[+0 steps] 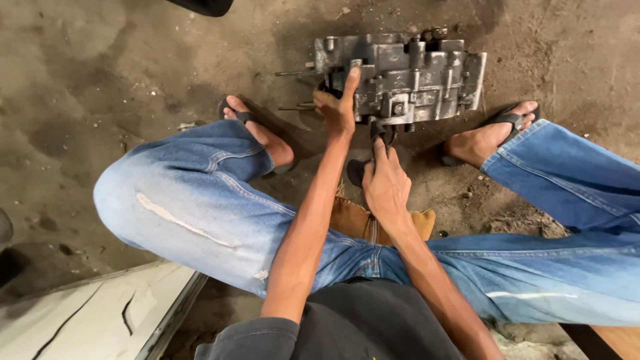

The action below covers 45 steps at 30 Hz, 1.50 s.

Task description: The person cleans a motorcycle engine block with a cloth.

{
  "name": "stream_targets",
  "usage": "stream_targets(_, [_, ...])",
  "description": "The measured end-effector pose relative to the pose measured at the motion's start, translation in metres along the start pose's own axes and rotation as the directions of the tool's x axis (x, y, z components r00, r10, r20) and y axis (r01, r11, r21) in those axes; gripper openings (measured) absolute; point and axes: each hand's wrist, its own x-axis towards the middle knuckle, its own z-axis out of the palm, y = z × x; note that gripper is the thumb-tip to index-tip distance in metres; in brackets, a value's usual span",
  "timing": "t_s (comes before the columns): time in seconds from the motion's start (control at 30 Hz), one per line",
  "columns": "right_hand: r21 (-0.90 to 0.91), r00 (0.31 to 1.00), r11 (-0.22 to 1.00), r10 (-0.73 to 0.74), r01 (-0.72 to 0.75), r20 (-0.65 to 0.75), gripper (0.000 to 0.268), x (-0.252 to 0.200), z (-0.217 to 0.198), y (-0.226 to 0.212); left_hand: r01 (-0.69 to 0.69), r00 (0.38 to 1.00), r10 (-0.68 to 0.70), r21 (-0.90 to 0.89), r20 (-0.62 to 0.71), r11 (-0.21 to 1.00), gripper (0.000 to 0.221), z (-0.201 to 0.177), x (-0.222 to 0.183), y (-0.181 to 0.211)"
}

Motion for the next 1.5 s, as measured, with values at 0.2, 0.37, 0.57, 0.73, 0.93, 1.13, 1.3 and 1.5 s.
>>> stream_targets(0.2, [0.014,0.999,0.999,-0.032,0.032,0.019,0.05,0.01,-0.004,-0.004,0.003,1.0,-0.003,-0.054,0.012,0.999,0.113,0.001,-0.001,-0.002])
stream_targets(0.37, [0.018,0.999,0.999,-0.042,0.042,0.007,0.053,0.009,-0.001,0.003,-0.027,1.0,0.026,-0.02,-0.01,0.999,0.112,0.008,0.011,-0.013])
stream_targets(0.57, [0.007,0.999,0.999,-0.037,0.037,0.012,0.054,0.015,-0.012,-0.002,-0.019,1.0,0.019,-0.03,0.014,0.999,0.111,0.001,0.005,-0.008])
stream_targets(0.73, [0.009,0.997,1.0,-0.014,0.013,0.078,0.056,0.005,-0.018,0.009,-0.011,1.0,0.011,-0.011,-0.012,1.0,0.111,0.0,-0.001,-0.014])
stream_targets(0.93, [0.239,0.982,0.952,-0.185,0.19,-0.045,0.045,-0.003,-0.029,0.03,0.01,1.0,-0.01,-0.019,0.018,1.0,0.117,-0.006,-0.006,0.009])
stream_targets(1.13, [0.002,0.969,0.98,-0.198,0.201,-0.145,0.033,0.037,-0.03,-0.001,0.078,0.994,-0.077,-0.004,0.072,0.997,0.121,-0.003,0.0,0.003])
stream_targets(1.3, [-0.122,0.892,0.923,-0.384,0.365,-0.238,0.035,0.049,-0.005,0.027,0.073,0.995,-0.072,-0.017,0.065,0.997,0.119,0.001,0.002,-0.008])
stream_targets(1.5, [-0.15,0.933,0.927,-0.355,0.343,-0.064,0.033,0.012,0.022,0.072,-0.028,0.999,0.027,-0.047,-0.038,0.998,0.1,-0.003,0.001,0.014])
